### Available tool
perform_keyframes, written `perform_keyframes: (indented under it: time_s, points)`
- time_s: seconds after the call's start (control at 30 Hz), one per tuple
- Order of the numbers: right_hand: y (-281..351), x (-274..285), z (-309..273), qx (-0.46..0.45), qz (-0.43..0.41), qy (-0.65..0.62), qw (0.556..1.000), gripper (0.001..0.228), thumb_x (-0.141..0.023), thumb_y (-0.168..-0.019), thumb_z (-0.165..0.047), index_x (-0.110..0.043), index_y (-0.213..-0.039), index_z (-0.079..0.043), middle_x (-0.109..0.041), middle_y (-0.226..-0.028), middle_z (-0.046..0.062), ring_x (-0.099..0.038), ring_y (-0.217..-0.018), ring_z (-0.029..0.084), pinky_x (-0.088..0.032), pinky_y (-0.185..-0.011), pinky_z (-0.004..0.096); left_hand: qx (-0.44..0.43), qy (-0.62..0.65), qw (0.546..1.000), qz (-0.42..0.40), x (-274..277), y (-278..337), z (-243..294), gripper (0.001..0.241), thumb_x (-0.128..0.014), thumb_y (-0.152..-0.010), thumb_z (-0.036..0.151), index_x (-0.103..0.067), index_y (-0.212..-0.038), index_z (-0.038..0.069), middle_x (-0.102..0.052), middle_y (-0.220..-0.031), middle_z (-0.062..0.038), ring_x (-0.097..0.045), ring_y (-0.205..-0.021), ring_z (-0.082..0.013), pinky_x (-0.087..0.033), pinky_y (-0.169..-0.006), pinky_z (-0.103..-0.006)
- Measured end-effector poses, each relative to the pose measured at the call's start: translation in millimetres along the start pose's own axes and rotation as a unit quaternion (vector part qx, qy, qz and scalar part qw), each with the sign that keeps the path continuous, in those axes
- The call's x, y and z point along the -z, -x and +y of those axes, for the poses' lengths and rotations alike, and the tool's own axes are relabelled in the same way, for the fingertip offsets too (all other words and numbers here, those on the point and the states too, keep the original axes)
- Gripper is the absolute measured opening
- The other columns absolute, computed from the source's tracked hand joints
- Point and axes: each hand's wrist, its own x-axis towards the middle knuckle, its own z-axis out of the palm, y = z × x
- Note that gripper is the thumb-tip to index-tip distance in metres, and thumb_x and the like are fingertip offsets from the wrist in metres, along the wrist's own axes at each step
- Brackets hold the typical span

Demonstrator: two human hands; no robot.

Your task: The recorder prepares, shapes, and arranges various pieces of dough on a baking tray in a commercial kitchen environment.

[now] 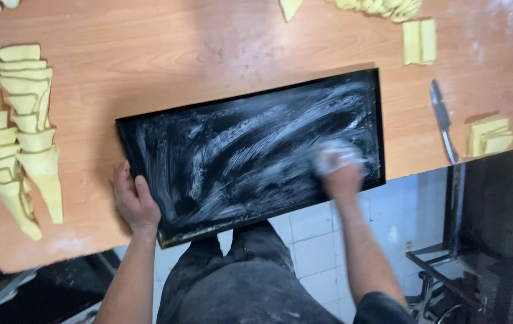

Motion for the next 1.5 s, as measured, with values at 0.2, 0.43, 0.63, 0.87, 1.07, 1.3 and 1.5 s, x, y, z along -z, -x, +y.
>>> perform_keyframes:
  time_s: [0.2,0.43,0.63,0.87,1.07,1.3,1.5]
  points:
    - [-73.8,15.9,46.2,-0.185,0.247,-0.191,0.932,0.022,-0.064,-0.097,-0.017,-0.074,-0.109,-0.002,-0.073,-0.108,0.021,-0.069,-0.099,0.039,-0.054,-0.089,0.048,0.017,0.002,1.0,-0.008,0.1,-6.0,10.4,0.05,-0.051,-0.109,0.024,-0.046,-0.151,-0.003,-0.045,-0.158,-0.028,-0.041,-0.15,-0.04,-0.035,-0.123,-0.0451]
    - [-86.0,-10.8,-149.7,-0.057,0.077,-0.232,0.968,0.03,-0.065,-0.095,-0.036,-0.071,-0.105,-0.008,-0.072,-0.098,0.015,-0.068,-0.087,0.034,-0.054,-0.078,0.048,0.021,-0.068,0.997,-0.022,-5.5,3.1,13.9,0.06,-0.057,-0.107,0.026,-0.041,-0.153,-0.008,-0.044,-0.16,-0.028,-0.042,-0.152,-0.0401,-0.029,-0.129,-0.0458]
    - [-51.2,-25.9,-190.3,0.363,-0.122,-0.151,0.911,0.016,-0.065,-0.09,-0.021,-0.075,-0.102,-0.015,-0.075,-0.1,0.007,-0.074,-0.091,0.026,-0.061,-0.078,0.041,-0.006,-0.035,0.999,-0.005,-17.0,-0.7,-14.9,0.06,-0.057,-0.108,0.02,-0.037,-0.153,-0.015,-0.041,-0.162,-0.032,-0.037,-0.155,-0.0431,-0.026,-0.131,-0.0447]
    - [-134.7,107.0,4.1,-0.028,0.028,-0.202,0.979,0.021,-0.074,-0.089,-0.025,-0.077,-0.103,-0.009,-0.076,-0.102,0.015,-0.073,-0.092,0.033,-0.058,-0.08,0.045,0.089,-0.078,0.993,-0.004,-8.9,-6.1,15.2,0.063,-0.06,-0.103,0.028,-0.041,-0.148,-0.012,-0.045,-0.155,-0.032,-0.044,-0.146,-0.0402,-0.035,-0.124,-0.043]
    - [-157.9,122.9,-5.2,0.062,0.116,-0.164,0.978,0.032,-0.077,-0.081,-0.015,-0.078,-0.112,-0.008,-0.075,-0.115,0.016,-0.069,-0.109,0.036,-0.053,-0.096,0.045,-0.02,-0.164,0.986,-0.032,-9.3,-3.0,16.6,0.074,-0.063,-0.097,0.034,-0.043,-0.151,-0.012,-0.044,-0.16,-0.031,-0.036,-0.156,-0.0431,-0.021,-0.132,-0.0568]
    - [-187.7,152.6,-94.0,-0.038,0.024,-0.331,0.943,0.039,-0.072,-0.095,-0.025,-0.065,-0.125,-0.002,-0.069,-0.117,0.019,-0.068,-0.109,0.036,-0.056,-0.095,0.044,-0.028,-0.206,0.977,-0.055,-44.3,8.2,14.7,0.07,-0.065,-0.1,0.04,-0.049,-0.154,-0.001,-0.043,-0.164,-0.034,-0.033,-0.156,-0.0508,-0.012,-0.132,-0.0626]
    - [-96.4,174.8,16.0,0.046,0.005,-0.284,0.958,0.034,-0.066,-0.096,-0.026,-0.07,-0.129,-0.02,-0.074,-0.122,0.011,-0.071,-0.107,0.03,-0.057,-0.09,0.037,-0.032,-0.186,0.982,-0.029,-53.2,-1.1,14.2,0.069,-0.069,-0.097,0.032,-0.053,-0.156,-0.001,-0.048,-0.153,-0.038,-0.042,-0.152,-0.0514,-0.009,-0.132,-0.0682]
